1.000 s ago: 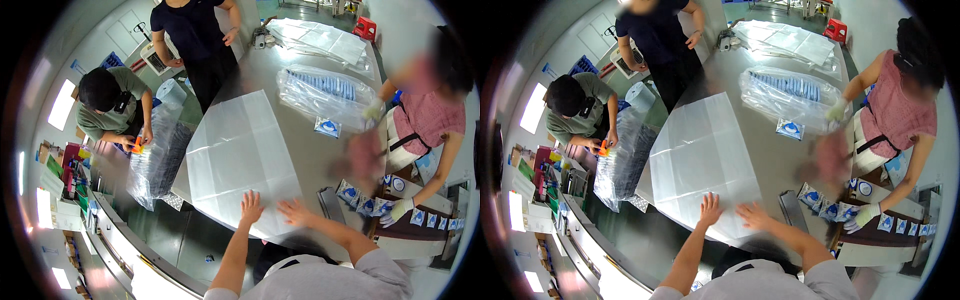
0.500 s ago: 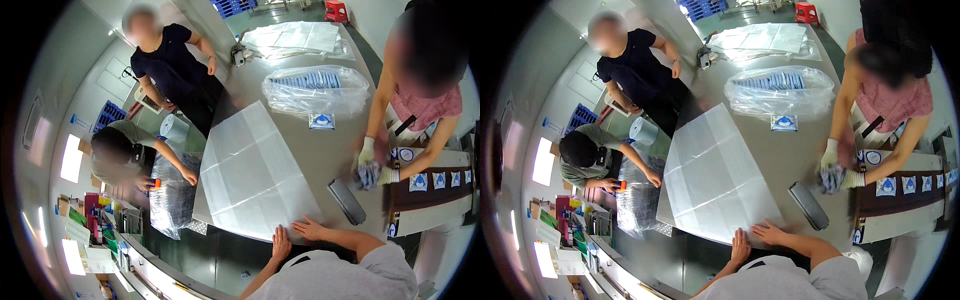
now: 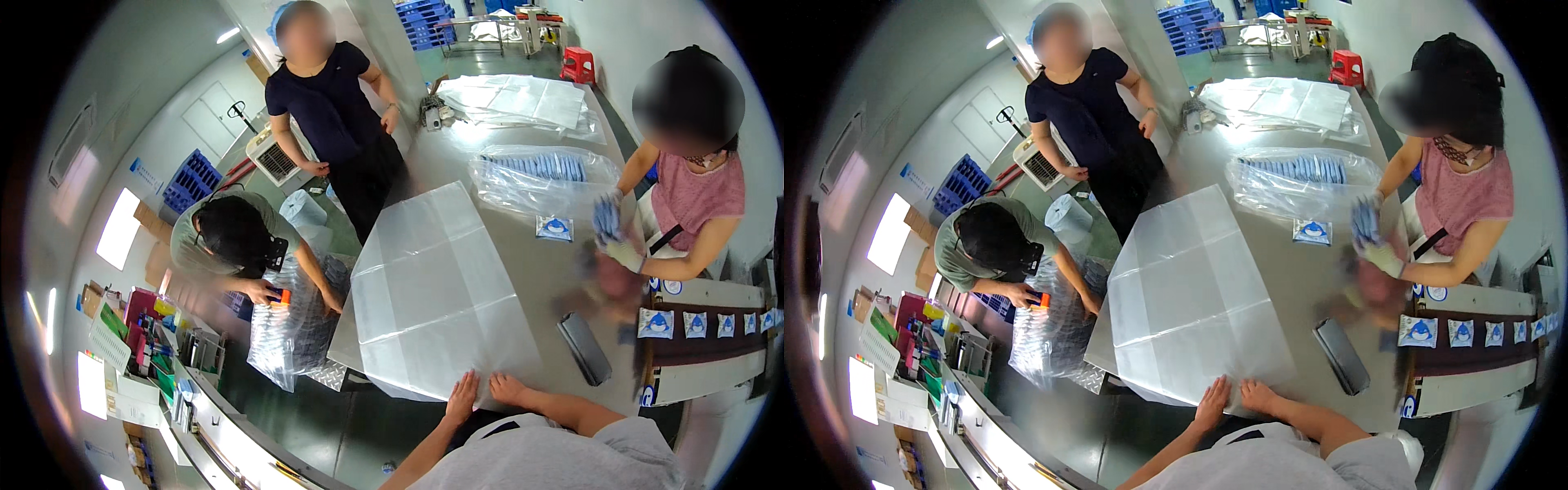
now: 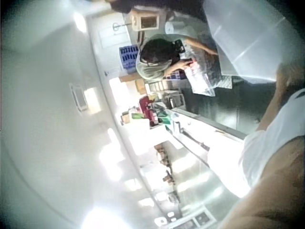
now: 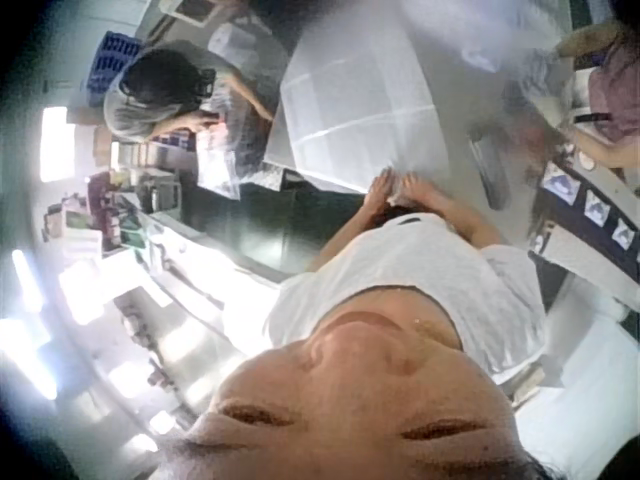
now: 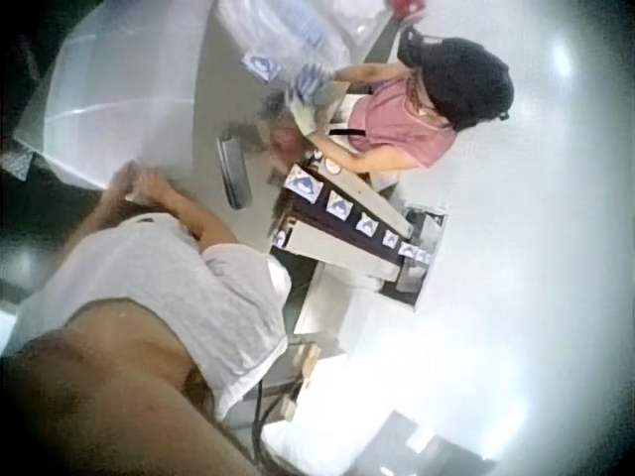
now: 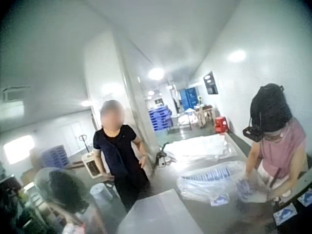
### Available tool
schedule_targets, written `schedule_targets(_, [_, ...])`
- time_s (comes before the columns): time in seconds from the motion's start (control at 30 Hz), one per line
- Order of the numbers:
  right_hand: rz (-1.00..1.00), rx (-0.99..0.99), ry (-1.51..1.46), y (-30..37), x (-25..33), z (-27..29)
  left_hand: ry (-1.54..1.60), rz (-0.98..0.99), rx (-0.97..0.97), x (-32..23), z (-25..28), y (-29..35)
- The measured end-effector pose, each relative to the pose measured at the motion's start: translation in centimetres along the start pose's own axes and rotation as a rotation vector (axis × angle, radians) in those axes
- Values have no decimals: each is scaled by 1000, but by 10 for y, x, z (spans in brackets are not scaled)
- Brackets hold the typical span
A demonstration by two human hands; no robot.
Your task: The person picks up several packaged pouches from a conveyor belt, stacks them, and places the stack into a large clear plastic bag. They then pick up a large clear plastic sheet, place it on the table, and fold it over a stack of items.
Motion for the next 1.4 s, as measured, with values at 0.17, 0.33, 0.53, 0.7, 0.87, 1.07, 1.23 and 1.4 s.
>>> schedule_targets(0.17, [21, 334, -96, -4, -1, -21, -143, 25, 103, -15, 10, -3])
schedule_targets(0.33, [-3, 238, -81, -6, 0, -27, -314, -86, 15, 1, -22, -10])
schedule_targets(0.53, [27, 185, 118, 1, -5, -32, -244, -41, 30, -18, -3, -13])
schedule_targets(0.7, [51, 168, 70, -5, -3, -26, -354, -66, -27, 0, -27, -16])
schedule_targets(0.87, [58, 16, 141, 8, -4, -19, -280, -96, -105, -5, -21, -17])
schedule_targets(1.07, [78, 75, 259, 14, -9, -41, -287, 96, -83, 22, -6, -18])
schedule_targets(1.23, [14, 15, 216, 5, -20, -22, -395, 241, -118, 54, 31, 9])
schedule_targets(1.4, [-33, 153, 22, -5, -37, -29, -435, 378, -327, 74, 67, 28])
Point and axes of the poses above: each hand's wrist, its own y-axis away from the middle knuckle, its own z-axis out of the back of the hand, x = y × z, the point moved 8 cm from there along -y, towards the middle knuckle, and after that the axes turned 2 degrees about -z, right-handed, at the moved point
